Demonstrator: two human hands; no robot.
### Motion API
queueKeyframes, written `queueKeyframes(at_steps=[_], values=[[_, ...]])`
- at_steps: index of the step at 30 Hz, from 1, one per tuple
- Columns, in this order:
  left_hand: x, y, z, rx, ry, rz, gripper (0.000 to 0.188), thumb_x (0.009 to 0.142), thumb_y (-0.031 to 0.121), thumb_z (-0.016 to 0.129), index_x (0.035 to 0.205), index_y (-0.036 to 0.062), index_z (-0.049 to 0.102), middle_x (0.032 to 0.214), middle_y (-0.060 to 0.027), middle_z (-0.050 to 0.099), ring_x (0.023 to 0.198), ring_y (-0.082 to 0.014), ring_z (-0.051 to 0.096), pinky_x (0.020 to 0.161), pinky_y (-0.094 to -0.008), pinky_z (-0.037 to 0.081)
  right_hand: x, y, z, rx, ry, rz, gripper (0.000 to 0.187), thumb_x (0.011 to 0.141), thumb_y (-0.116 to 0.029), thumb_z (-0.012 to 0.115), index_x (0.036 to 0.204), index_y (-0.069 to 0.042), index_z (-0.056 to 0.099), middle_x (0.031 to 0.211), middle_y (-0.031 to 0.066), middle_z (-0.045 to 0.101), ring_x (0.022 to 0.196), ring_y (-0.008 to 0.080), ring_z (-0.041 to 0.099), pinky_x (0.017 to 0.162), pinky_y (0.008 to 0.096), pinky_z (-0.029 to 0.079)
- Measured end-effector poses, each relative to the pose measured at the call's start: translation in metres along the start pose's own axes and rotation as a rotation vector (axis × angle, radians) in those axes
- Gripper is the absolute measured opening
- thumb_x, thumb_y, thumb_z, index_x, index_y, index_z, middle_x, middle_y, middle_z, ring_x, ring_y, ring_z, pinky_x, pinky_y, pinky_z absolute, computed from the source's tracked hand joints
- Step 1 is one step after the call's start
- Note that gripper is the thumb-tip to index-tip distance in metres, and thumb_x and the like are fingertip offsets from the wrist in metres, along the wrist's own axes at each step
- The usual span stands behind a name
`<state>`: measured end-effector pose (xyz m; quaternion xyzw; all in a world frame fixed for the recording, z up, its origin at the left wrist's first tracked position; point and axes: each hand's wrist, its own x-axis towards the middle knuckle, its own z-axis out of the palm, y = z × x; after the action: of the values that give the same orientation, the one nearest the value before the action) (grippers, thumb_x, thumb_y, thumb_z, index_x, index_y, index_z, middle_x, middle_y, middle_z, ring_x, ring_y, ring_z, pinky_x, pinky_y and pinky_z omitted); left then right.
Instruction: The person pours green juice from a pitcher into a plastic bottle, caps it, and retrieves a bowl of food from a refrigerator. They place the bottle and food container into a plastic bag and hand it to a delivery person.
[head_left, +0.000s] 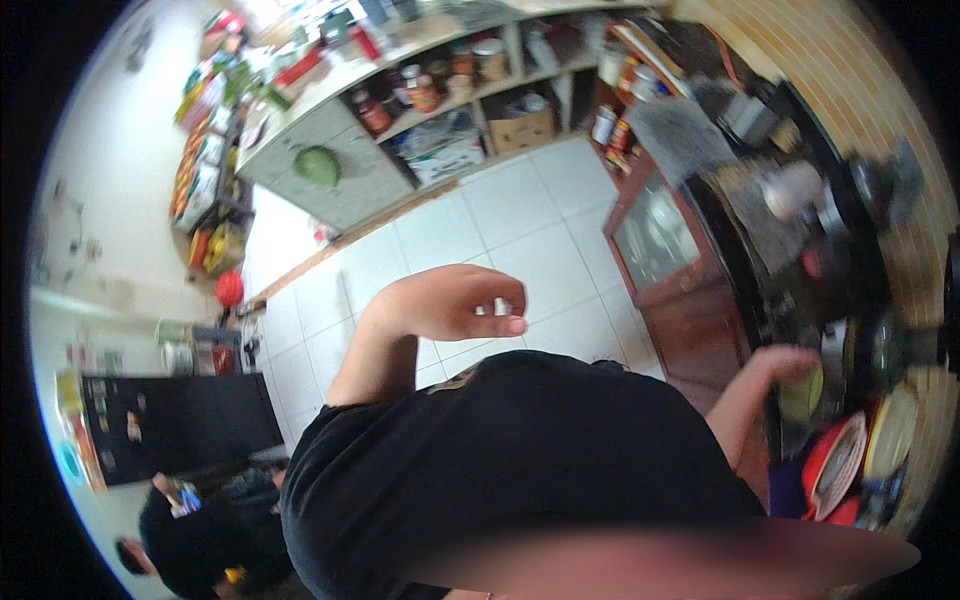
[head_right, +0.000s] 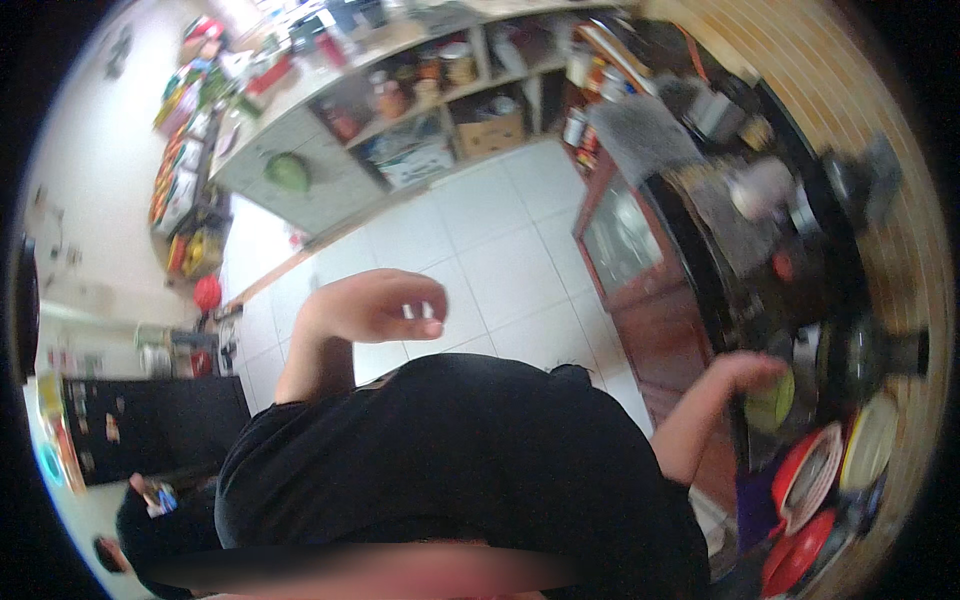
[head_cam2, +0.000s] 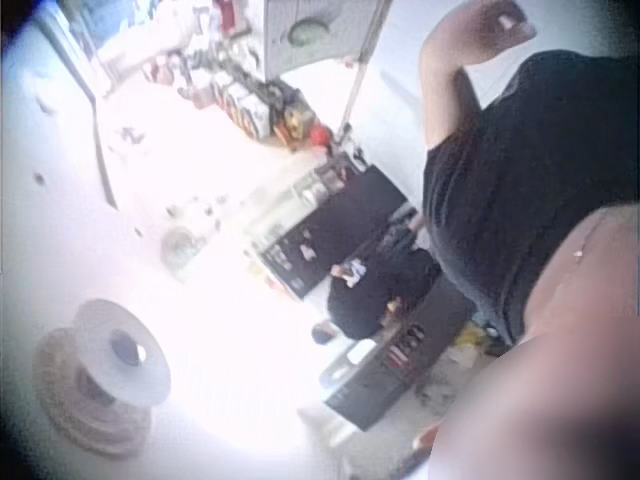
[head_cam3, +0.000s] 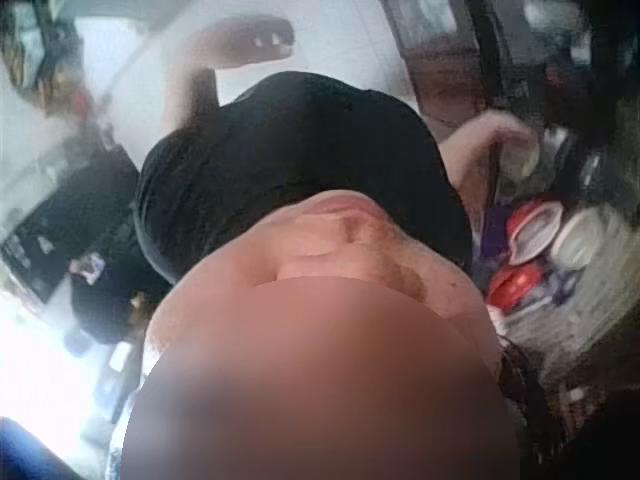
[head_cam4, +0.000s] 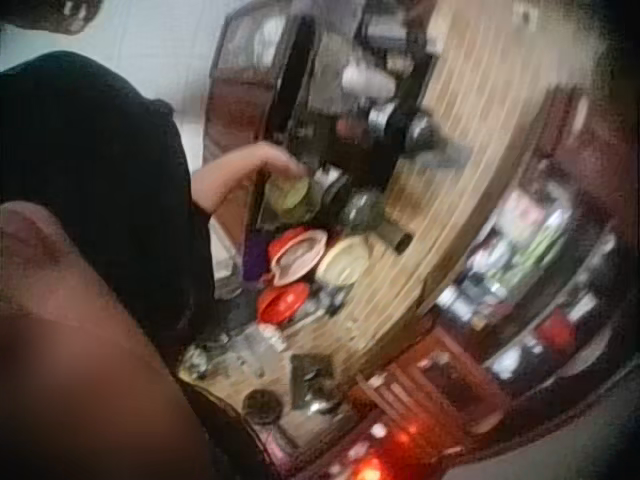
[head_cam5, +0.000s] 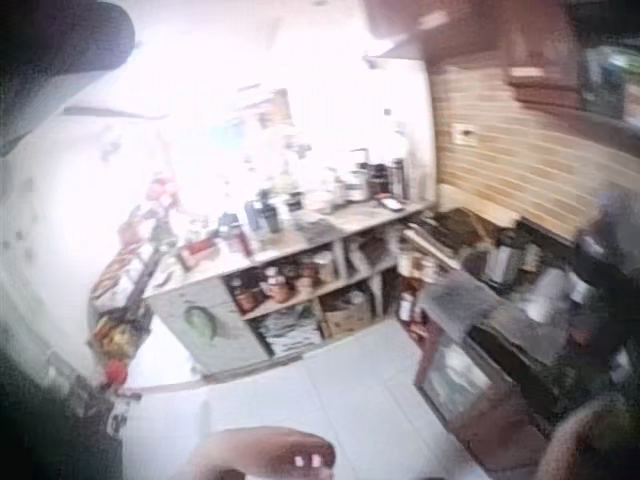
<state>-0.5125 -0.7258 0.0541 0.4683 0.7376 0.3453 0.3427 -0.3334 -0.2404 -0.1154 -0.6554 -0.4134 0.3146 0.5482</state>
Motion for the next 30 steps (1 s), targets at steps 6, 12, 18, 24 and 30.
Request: queueKeyframes(at_steps=[6,12,18,24,30], values=[[0.010,-0.066,-0.062,-0.007,0.016,-0.109,0.034,0.094,0.038,0.059,0.097,0.0043,0.061,0.088,-0.0104,0.065,0.081,-0.0230,0.063,0.073,-0.0351,0.051,0.019,0.044,-0.064,-0.411,0.192,-0.081,0.074,0.099,-0.055,0.020,0.121,0.005,0.057,0.114,0.0343,0.059,0.112,0.0460,0.056,0.098,0.0518,0.043],[0.071,-0.180,-0.159,0.077,0.021,-0.237,0.040,0.095,0.043,0.055,0.100,0.0047,0.063,0.091,-0.0114,0.067,0.080,-0.0213,0.065,0.071,-0.0338,0.051,-0.021,-0.024,-0.031,-0.236,0.140,-0.289,0.066,0.094,-0.053,0.038,0.102,0.006,0.066,0.095,0.0223,0.055,0.091,0.0335,0.052,0.082,0.0413,0.042],[0.070,-0.296,-0.301,-0.009,0.273,-0.759,0.045,0.091,0.048,0.057,0.108,0.0063,0.062,0.087,-0.0084,0.067,0.075,-0.0175,0.064,0.068,-0.0342,0.053,-0.101,-0.151,0.117,0.244,-0.129,-0.449,0.044,0.091,-0.038,0.063,0.087,0.004,0.071,0.065,0.0041,0.049,0.060,0.0156,0.045,0.056,0.0289,0.038],[0.005,-0.462,-0.425,-0.014,0.906,-0.778,0.047,0.085,0.044,0.067,0.108,0.0036,0.061,0.090,-0.0091,0.068,0.078,-0.0174,0.064,0.074,-0.0320,0.053,-0.233,-0.249,0.319,0.645,-0.619,-0.264,0.039,0.092,-0.034,0.064,0.066,-0.009,0.049,0.062,-0.0005,0.039,0.057,0.0119,0.037,0.056,0.0263,0.030],[-0.020,-0.578,-0.575,-0.180,1.491,-0.453,0.089,0.070,0.041,0.081,0.137,0.0046,0.035,0.134,-0.0222,0.048,0.118,-0.0345,0.053,0.094,-0.0406,0.047,-0.387,-0.278,0.464,0.812,-1.014,-0.178,0.045,0.091,-0.042,0.063,0.065,-0.009,0.048,0.061,0.0003,0.042,0.055,0.0128,0.038,0.056,0.0264,0.032]])
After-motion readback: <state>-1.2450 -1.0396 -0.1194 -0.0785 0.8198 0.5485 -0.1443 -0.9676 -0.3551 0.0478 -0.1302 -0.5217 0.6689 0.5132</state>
